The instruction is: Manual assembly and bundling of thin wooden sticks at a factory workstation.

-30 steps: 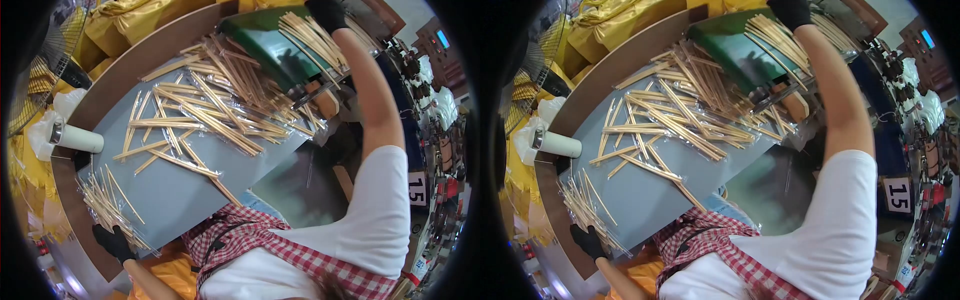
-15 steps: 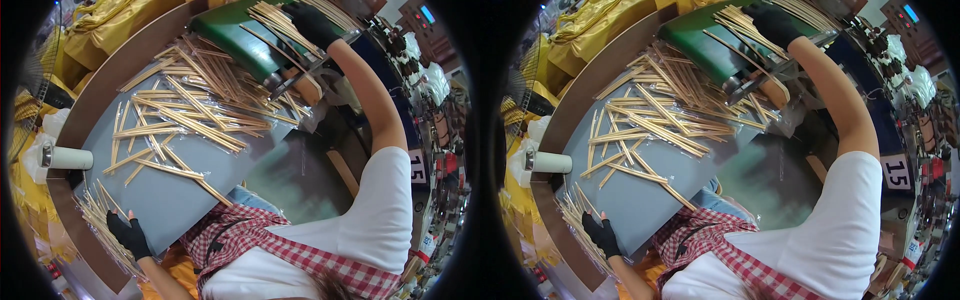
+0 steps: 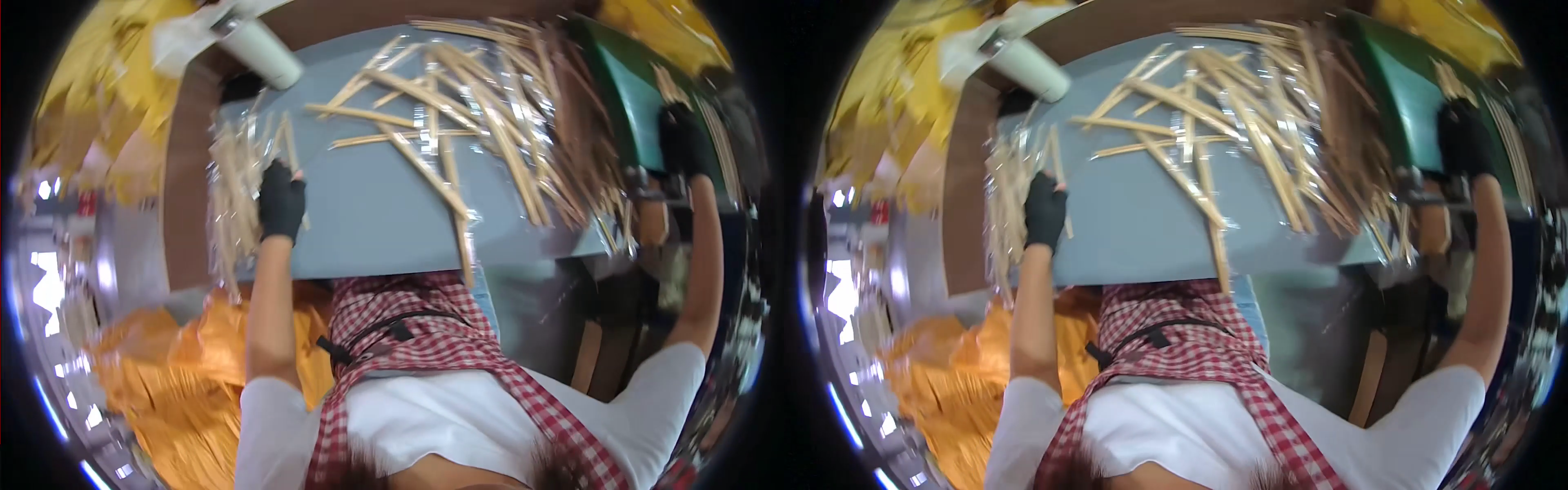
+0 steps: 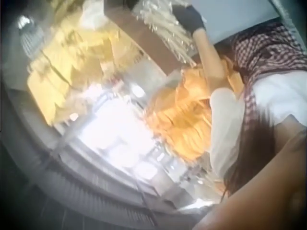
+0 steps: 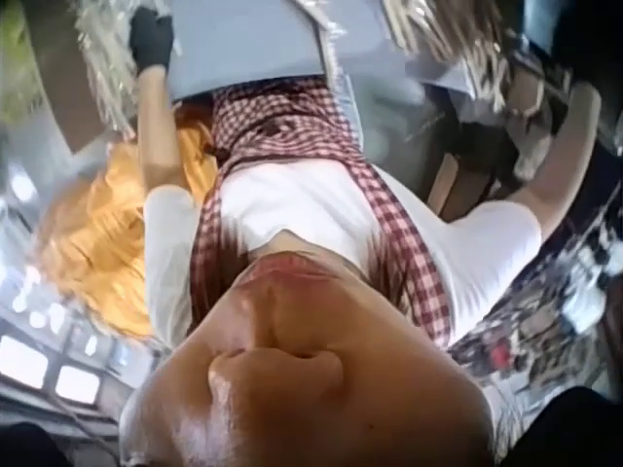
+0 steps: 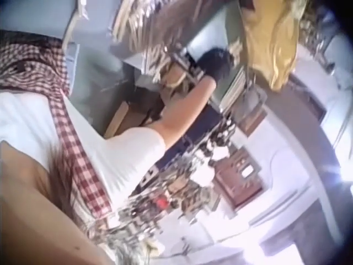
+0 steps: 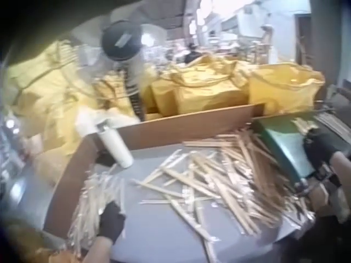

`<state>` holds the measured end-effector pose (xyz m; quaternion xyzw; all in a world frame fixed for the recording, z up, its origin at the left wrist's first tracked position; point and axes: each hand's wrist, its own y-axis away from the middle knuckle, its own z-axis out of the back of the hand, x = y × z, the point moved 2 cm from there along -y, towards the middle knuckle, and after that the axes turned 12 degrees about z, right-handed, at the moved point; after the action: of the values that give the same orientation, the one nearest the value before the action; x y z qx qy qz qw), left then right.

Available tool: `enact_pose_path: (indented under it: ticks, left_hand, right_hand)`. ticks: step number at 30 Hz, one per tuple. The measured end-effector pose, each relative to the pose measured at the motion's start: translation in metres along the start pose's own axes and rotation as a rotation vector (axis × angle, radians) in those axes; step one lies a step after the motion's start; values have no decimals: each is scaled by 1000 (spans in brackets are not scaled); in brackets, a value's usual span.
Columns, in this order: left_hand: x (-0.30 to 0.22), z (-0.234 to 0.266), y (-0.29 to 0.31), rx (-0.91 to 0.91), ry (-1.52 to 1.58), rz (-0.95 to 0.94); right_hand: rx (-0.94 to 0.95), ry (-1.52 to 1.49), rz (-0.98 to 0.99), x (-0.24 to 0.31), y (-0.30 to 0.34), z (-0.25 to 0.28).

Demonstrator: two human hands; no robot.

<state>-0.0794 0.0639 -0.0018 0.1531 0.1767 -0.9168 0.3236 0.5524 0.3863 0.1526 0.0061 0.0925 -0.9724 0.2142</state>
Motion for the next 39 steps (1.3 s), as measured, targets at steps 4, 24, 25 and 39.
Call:
enact_pose_path:
  ticks: [4,24,25,39]
  left_hand:
    - [-24,1,-19,133,50,175]
    - [-37,49,12,216,18,-593]
    - [-36,47,14,212,32,-599]
    - [-62,45,39,70,305,-422]
  right_hand:
    - [-154,43,322,-65,1,-17]
    - [-3,-496,804,418,84,-49]
    - [-28,-483,803,426,87,-53]
    - [-22,-453,337,412,118,-60]
